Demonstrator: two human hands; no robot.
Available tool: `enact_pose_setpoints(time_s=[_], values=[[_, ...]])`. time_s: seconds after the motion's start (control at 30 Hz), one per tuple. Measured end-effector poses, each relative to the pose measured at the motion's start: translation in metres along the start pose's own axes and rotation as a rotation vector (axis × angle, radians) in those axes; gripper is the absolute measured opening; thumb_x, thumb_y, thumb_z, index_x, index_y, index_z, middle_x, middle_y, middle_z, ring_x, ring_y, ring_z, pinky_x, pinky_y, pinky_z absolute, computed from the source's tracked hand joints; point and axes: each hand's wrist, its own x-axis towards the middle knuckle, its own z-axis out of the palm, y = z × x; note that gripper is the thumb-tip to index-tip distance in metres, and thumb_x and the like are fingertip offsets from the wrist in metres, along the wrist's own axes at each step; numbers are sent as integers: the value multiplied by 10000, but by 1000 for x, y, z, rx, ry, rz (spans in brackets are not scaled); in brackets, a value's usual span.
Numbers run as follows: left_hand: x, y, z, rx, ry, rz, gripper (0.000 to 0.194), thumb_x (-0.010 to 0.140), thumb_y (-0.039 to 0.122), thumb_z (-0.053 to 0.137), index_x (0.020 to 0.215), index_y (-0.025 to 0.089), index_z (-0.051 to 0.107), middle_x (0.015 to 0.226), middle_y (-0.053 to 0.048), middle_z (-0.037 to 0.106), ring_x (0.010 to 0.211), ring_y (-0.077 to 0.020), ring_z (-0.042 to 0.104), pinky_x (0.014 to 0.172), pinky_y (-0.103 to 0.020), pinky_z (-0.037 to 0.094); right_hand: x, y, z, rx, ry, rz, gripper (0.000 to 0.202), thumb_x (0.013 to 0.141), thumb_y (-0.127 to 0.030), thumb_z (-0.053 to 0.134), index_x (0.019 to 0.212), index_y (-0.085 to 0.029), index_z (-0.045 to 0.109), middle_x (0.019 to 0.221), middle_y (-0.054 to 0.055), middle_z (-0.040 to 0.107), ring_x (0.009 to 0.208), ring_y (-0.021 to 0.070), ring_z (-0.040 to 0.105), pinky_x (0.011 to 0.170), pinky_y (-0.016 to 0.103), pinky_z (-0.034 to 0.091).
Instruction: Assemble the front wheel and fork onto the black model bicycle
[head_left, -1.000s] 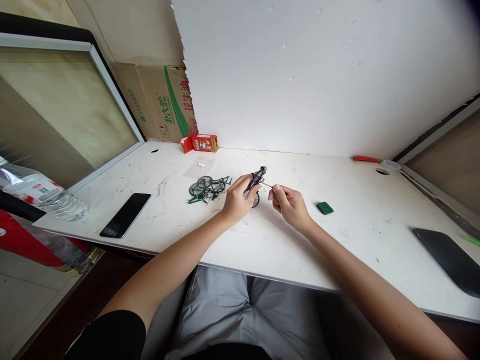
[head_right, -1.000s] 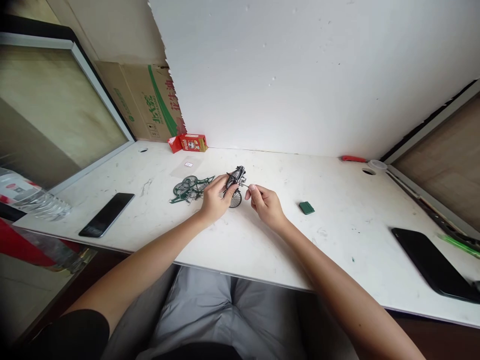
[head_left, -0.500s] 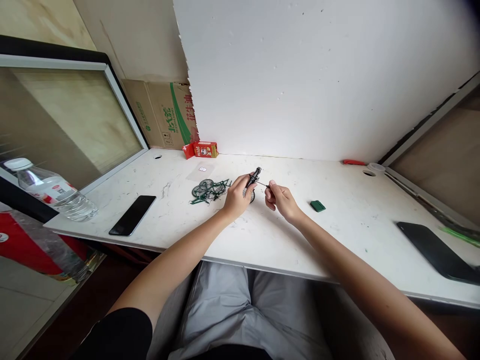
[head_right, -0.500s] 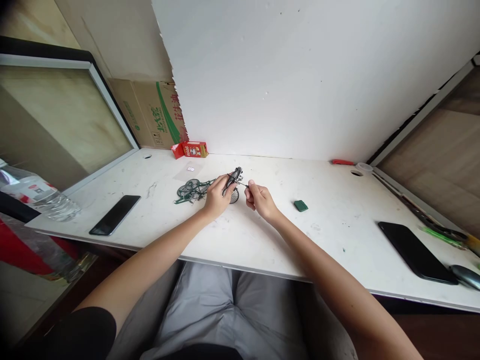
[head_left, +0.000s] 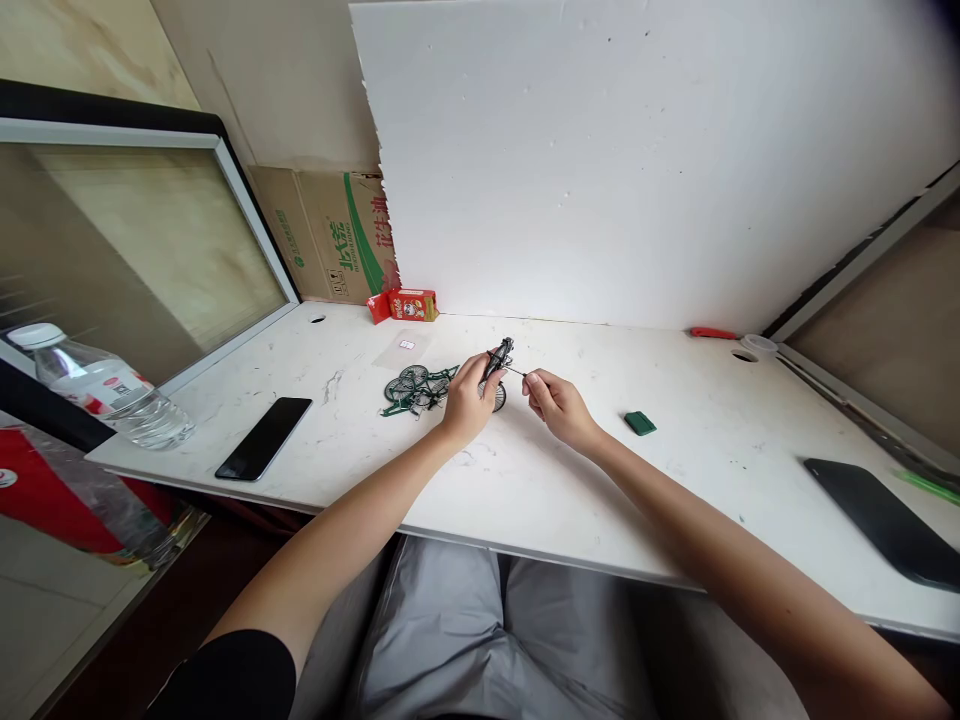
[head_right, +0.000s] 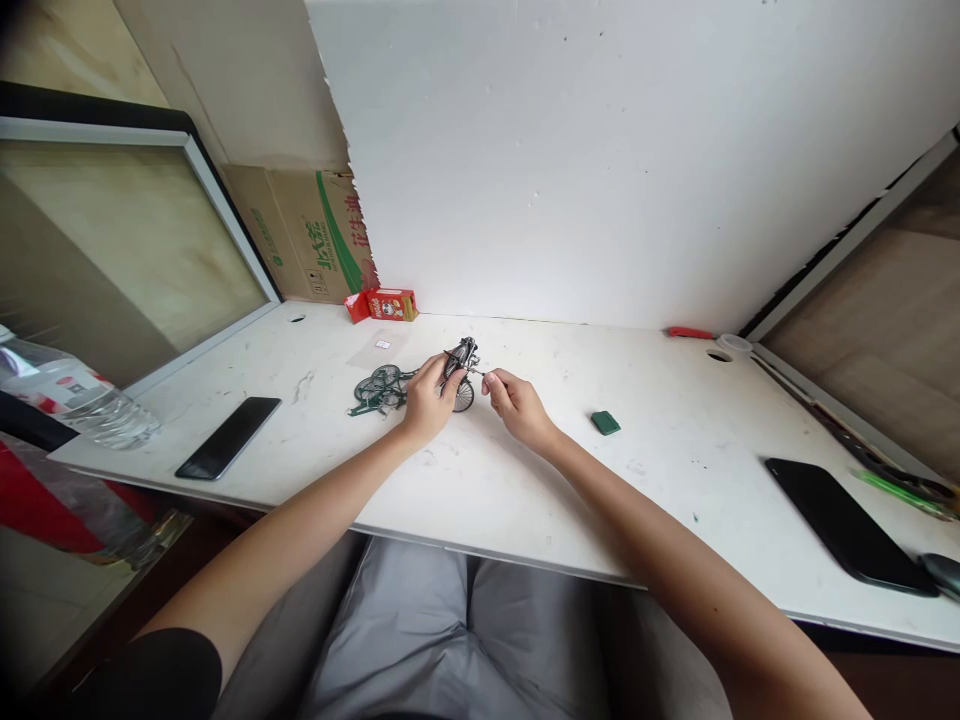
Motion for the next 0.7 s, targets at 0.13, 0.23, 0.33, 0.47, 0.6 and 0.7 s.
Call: enact_pose_setpoints(time_s=[0.13, 0.23, 0.33, 0.47, 0.6, 0.7], values=[[1, -3, -2, 15, 36, -24, 275, 1074, 382, 570, 1201, 168, 688, 1142, -154, 766, 1119, -239, 740, 975, -373, 596, 8, 0, 2, 15, -43, 10, 534, 1052, -703, 409, 844, -235, 560, 621, -46, 429, 569, 141, 392, 589, 293, 343], [2, -4, -4, 11, 61, 1, 281, 1070, 362, 584, 1245, 166, 685, 1183, -158, 765, 1137, -236, 740, 988, -370, 598, 11, -2, 3, 82, -87, 34, 547, 1055, -706, 394, 805, -236, 523, 607, -53, 399, 550, 134, 385, 575, 290, 328], [3, -3, -5, 2, 50, 39, 273, 1071, 324, 582, 1263, 162, 687, 1212, -160, 766, 1172, -236, 733, 1028, -378, 588, 10, -3, 3, 179, -124, 81, 573, 1048, -723, 395, 771, -233, 501, 591, -62, 365, 522, 125, 384, 560, 291, 309], [6, 1, -3, -15, -11, 65, 283, 1075, 312, 571, 1290, 170, 689, 1223, -158, 769, 1184, -236, 733, 1057, -382, 581, 5, -5, -2, 315, -132, 156, 591, 1014, -746, 467, 730, -229, 497, 595, -69, 323, 513, 125, 409, 566, 300, 317], [14, 6, 2, -64, -17, 110, 295, 1064, 272, 593, 1328, 177, 685, 1255, -155, 766, 1199, -229, 736, 1071, -370, 586, -3, -17, -10, 469, -158, 250, 571, 1036, -697, 473, 703, -234, 452, 605, -74, 267, 498, 118, 346, 554, 303, 276], [24, 5, 4, -68, -37, 142, 307, 1061, 265, 597, 1344, 186, 686, 1281, -150, 765, 1206, -224, 740, 1077, -374, 597, -6, -26, -12, 553, -161, 322, 543, 1050, -661, 471, 712, -238, 425, 623, -77, 223, 491, 114, 295, 548, 301, 225]])
